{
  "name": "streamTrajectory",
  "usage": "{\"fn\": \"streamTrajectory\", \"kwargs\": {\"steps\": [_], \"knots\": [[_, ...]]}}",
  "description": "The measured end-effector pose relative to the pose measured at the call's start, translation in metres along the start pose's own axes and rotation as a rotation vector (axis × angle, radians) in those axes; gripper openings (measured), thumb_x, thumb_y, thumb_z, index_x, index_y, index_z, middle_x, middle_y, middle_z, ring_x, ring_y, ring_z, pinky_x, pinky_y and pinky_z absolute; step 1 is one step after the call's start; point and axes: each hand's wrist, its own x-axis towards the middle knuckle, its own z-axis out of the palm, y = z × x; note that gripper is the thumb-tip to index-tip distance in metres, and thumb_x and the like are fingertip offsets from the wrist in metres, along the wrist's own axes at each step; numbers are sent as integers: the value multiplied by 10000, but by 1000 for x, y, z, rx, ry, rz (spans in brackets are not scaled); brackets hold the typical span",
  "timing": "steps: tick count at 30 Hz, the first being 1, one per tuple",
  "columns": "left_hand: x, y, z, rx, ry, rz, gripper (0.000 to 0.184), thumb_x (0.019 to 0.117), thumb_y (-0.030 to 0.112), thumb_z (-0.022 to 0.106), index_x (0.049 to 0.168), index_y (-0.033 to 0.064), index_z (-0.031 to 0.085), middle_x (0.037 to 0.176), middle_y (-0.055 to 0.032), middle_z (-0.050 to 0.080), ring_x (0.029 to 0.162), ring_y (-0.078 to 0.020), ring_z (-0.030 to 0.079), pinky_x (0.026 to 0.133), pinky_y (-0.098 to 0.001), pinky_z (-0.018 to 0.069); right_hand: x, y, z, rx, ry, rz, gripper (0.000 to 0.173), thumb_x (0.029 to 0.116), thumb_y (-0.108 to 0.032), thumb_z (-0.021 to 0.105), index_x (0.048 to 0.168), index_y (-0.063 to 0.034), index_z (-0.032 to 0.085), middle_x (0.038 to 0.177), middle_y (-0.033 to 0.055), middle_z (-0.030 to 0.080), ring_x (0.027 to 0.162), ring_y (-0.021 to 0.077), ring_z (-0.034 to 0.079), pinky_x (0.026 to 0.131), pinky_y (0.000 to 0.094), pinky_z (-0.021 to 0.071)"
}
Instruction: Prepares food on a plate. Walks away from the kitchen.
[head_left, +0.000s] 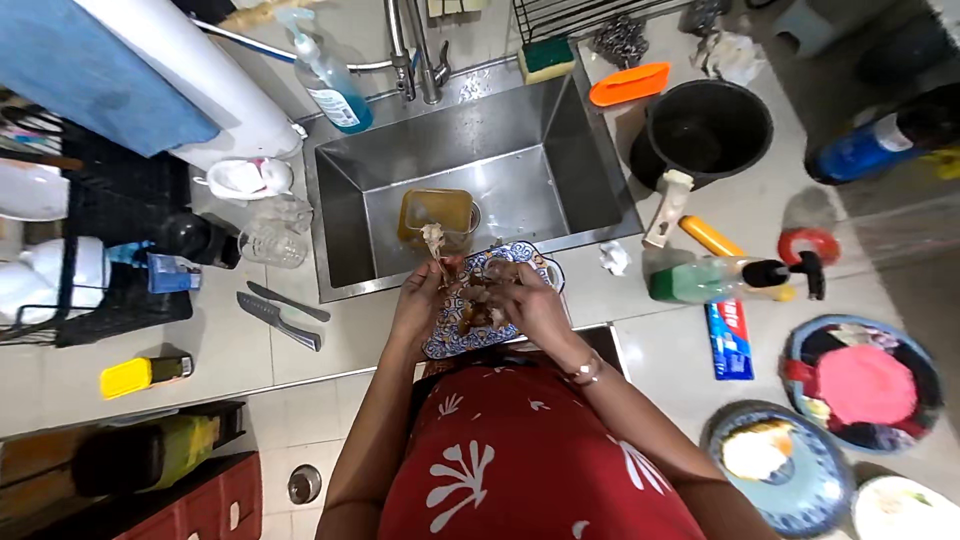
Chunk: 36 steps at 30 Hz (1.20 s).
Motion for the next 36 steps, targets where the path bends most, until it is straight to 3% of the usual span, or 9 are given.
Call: {"fn": "streamTrajectory", "kwargs": {"steps": [3, 8, 11, 17, 22, 24, 27, 31, 36], "knots": [[1, 1, -4, 115, -26, 23, 290, 1100, 151, 370, 1091, 101, 656, 1056, 16, 686, 944, -87, 659, 862, -289, 566, 4, 4, 8, -32, -57, 154, 78, 899, -83, 734, 877, -8, 745, 1039, 178, 682, 877, 318, 692, 757, 516, 585], [-7, -11, 4, 542, -124, 59, 241, 1075, 173, 481, 1069, 40, 682, 949, 7, 657, 818, -42, 603, 768, -267, 528, 21, -19, -8, 506, -95, 376, 222, 1039, -122, 589, 1195, -18, 708, 1054, 78, 730, 853, 98, 676, 788, 305, 572], [-9, -20, 13, 627, -191, 48, 231, 1058, 145, 514, 1073, 5, 697, 1017, -55, 665, 882, -96, 625, 820, -332, 539, 25, -18, -4, 621, -66, 454, 131, 999, -146, 664, 991, -29, 724, 806, 21, 699, 675, 58, 626, 654, 266, 550], [-10, -13, 3, 830, -133, 114, 244, 1055, 144, 535, 1123, -19, 704, 1099, -141, 668, 975, -210, 648, 878, -423, 534, 16, -21, -3, 519, -17, 313, 85, 958, -103, 694, 920, -38, 733, 770, -37, 684, 657, -21, 598, 638, 187, 522], [4, 2, -36, 1034, 175, 206, 291, 1051, 195, 572, 1184, -36, 688, 1141, -237, 660, 984, -360, 670, 870, -537, 549, 12, -23, -32, 669, 58, 16, 68, 857, -82, 767, 806, -102, 727, 856, -57, 699, 782, 6, 658, 699, 178, 577], [14, 12, -58, 1084, 272, 174, 319, 1051, 206, 575, 1215, -48, 674, 1163, -266, 654, 1014, -393, 668, 901, -567, 538, 7, -8, -28, 308, -27, 0, 74, 873, -110, 761, 822, -85, 715, 869, 0, 675, 762, 75, 643, 689, 239, 566], [34, 23, -84, 1162, 400, 45, 343, 1055, 234, 572, 1240, -35, 676, 1183, -279, 657, 1074, -419, 653, 960, -600, 498, -1, 9, -14, -202, -330, 44, 233, 965, -41, 616, 1147, -88, 753, 1230, 172, 675, 1000, 354, 708, 828, 558, 590], [60, 24, -115, 1180, 479, -82, 382, 1061, 302, 563, 1220, -20, 692, 1175, -273, 681, 1118, -440, 647, 992, -641, 462, -8, 24, -20, -40, -152, 76, 181, 997, -181, 645, 1103, -110, 773, 1210, 99, 701, 1015, 243, 704, 861, 479, 596], [87, 26, -127, 1174, 517, -144, 385, 1057, 315, 565, 1203, -13, 703, 1163, -265, 694, 1133, -443, 646, 997, -648, 454, -10, 73, -27, -29, 153, 61, 266, 954, -302, 691, 1031, -65, 784, 1139, 129, 728, 1103, 303, 663, 1007, 556, 471]]}}
